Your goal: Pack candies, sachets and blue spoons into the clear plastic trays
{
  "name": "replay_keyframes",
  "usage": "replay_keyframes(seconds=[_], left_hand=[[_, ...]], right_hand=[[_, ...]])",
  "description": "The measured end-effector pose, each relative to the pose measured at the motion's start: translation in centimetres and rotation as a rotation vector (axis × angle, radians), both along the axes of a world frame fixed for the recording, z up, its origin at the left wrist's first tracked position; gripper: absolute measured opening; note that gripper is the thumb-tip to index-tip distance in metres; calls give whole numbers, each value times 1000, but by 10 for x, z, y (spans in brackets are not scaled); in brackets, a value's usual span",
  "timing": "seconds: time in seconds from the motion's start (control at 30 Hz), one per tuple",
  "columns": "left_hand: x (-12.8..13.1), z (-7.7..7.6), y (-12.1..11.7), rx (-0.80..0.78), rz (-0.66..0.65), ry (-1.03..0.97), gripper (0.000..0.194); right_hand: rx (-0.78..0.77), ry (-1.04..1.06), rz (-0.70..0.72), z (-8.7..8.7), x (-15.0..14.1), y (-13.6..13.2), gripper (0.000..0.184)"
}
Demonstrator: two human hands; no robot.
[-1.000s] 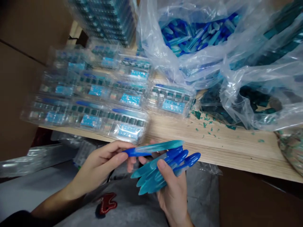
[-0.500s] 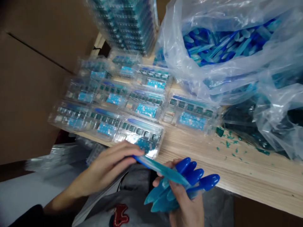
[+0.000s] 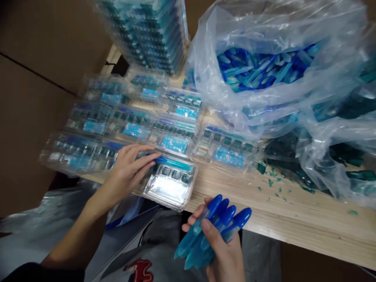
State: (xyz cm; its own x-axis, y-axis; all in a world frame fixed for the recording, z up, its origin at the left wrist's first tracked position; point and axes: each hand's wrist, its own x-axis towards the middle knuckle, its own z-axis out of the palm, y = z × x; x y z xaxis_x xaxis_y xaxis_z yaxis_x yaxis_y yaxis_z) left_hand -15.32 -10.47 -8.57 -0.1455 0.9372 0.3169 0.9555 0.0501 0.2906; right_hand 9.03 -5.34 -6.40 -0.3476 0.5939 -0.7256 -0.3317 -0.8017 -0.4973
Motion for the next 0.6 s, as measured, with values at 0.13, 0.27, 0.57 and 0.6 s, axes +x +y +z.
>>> replay_keyframes(seconds=[0.13,0.27,0.57,0.6], left_hand=[[24,17,-5,44,-5,-276,25],[62,38,-9,-134,-219,-748,16],[98,43,2,-428,-304,-1031,47],[97,42,2,-452,-288,-1108,55]], right_hand=[[0,52,-57,10,-9,-2,34],[111,145,-65,9,-11,-2,26],[153,-14,-10,11,4,-10,39],[147,-24,-16,11,5,-10,38]])
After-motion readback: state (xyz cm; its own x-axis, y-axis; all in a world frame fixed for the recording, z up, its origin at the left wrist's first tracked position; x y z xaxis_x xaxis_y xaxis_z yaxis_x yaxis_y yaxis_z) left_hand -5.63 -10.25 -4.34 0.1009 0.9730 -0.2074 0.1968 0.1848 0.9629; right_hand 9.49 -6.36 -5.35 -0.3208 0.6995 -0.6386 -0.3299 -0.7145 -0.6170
